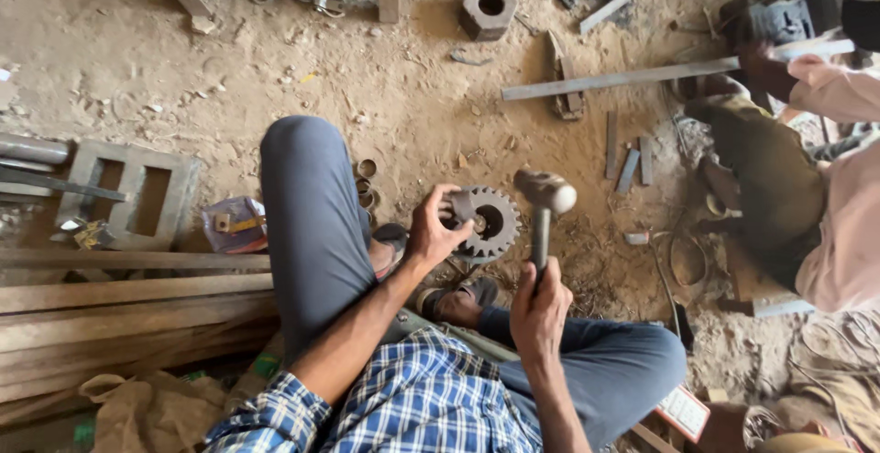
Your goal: The person sits on the ground and uses a hammer to shape small metal rings on a gear-like anvil. They repeatedly pick up rings, position them on the anvil, and strike them to deform the metal.
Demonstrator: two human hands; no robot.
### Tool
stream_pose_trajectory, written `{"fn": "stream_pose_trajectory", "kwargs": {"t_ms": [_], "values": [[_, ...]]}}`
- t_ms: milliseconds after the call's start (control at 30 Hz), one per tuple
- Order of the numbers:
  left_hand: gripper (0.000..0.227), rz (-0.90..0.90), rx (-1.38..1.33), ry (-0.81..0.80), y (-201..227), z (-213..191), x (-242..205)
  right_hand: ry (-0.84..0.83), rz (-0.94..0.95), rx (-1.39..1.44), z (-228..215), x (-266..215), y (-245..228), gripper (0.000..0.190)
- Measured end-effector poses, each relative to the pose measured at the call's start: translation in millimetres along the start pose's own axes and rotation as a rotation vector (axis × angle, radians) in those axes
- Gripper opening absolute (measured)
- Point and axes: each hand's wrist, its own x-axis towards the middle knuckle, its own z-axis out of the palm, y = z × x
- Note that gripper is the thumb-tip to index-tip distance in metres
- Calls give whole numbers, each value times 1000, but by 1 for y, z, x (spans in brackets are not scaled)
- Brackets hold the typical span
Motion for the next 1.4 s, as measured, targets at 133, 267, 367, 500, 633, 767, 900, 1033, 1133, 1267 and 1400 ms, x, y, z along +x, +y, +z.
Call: {"fn": "stream_pose_trajectory", "kwargs": {"t_ms": [133,267,367,500,633,767,900,1033,1133,1267,1400], "values": [[65,132,-9,66,4,-2,-3,89,-77,-113,-19,-3,8,23],[59,181,57,55,15,-7,-3,-123,145,-192,-15,-23,27,20],[66,275,73,48,27,-4,-5,-166,140,-369,-10,-40,46,24],[67,322,210,83,32,-13,0,-109,270,-391,17,-53,60,24],[59,256,177,65,27,3,-2,-107,189,-310,4,-55,79,22],[55,164,59,82,23,-3,-1,-187,255,-303,9,-56,70,21],[57,104,134,97,26,-3,0,-185,272,-304,5,-53,62,24],[57,121,139,75,24,-4,-1,-199,290,-294,5,-51,57,25],[58,126,129,59,19,-3,-2,-230,328,-273,4,-50,56,27],[59,125,15,58,10,-1,-4,-237,348,-251,4,-50,56,26],[59,96,-42,40,4,1,-4,-237,315,-238,4,-51,57,29]]}}
